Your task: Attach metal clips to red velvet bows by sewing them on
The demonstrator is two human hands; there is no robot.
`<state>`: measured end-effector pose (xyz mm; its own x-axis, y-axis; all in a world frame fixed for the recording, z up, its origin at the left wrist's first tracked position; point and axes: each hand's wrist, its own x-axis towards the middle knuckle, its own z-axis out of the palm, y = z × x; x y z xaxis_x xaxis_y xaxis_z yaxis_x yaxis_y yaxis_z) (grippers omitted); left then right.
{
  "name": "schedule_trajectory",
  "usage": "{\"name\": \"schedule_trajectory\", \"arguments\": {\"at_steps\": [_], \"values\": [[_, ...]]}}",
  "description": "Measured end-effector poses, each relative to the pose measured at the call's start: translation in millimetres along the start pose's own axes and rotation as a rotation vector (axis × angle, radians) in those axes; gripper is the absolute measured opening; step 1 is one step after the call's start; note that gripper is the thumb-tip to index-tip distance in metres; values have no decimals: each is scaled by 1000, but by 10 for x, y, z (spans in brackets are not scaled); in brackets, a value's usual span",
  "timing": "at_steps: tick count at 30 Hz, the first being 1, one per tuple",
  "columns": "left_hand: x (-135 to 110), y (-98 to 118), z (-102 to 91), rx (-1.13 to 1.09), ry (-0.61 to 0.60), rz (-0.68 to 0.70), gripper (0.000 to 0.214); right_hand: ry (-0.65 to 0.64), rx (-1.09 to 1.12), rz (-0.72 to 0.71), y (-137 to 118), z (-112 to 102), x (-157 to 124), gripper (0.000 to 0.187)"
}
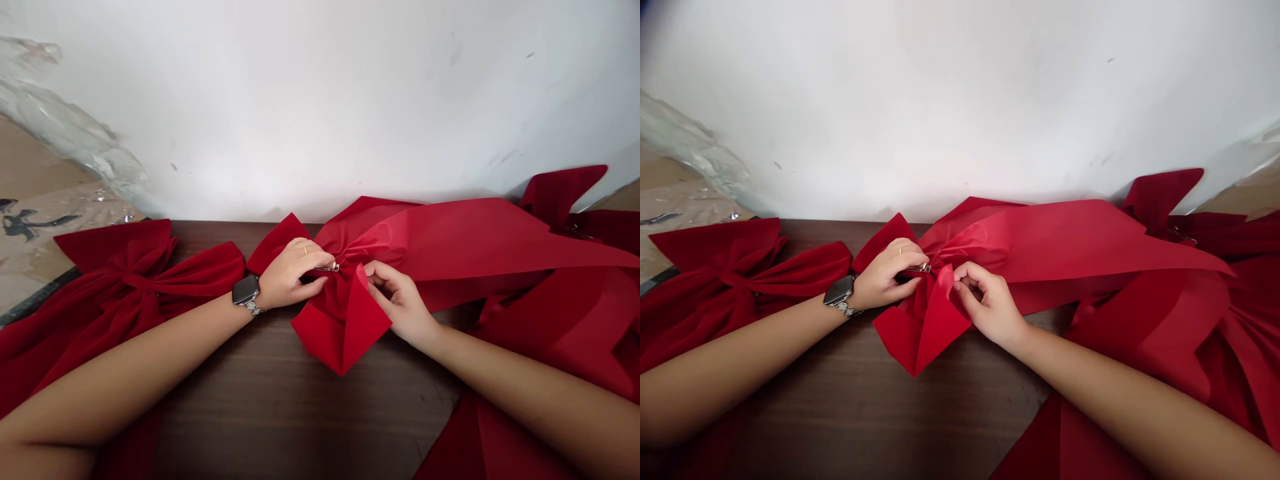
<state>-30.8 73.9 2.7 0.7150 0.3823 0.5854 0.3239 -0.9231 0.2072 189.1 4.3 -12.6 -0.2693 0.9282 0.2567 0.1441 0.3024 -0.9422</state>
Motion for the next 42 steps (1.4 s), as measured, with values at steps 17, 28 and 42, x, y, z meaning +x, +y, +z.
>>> {"name": "schedule_trajectory", "arguments": {"at_steps": [17, 28, 42], "values": [[-27, 32, 38, 370, 100, 54, 7, -158, -3, 47, -354, -235, 164, 16], [-33, 60, 83, 324, 43, 134, 26, -192, 20, 290, -362, -202, 184, 9], [-12, 81, 73, 168, -37, 120, 11, -443, 43, 312, -239, -389, 305, 11]]}}
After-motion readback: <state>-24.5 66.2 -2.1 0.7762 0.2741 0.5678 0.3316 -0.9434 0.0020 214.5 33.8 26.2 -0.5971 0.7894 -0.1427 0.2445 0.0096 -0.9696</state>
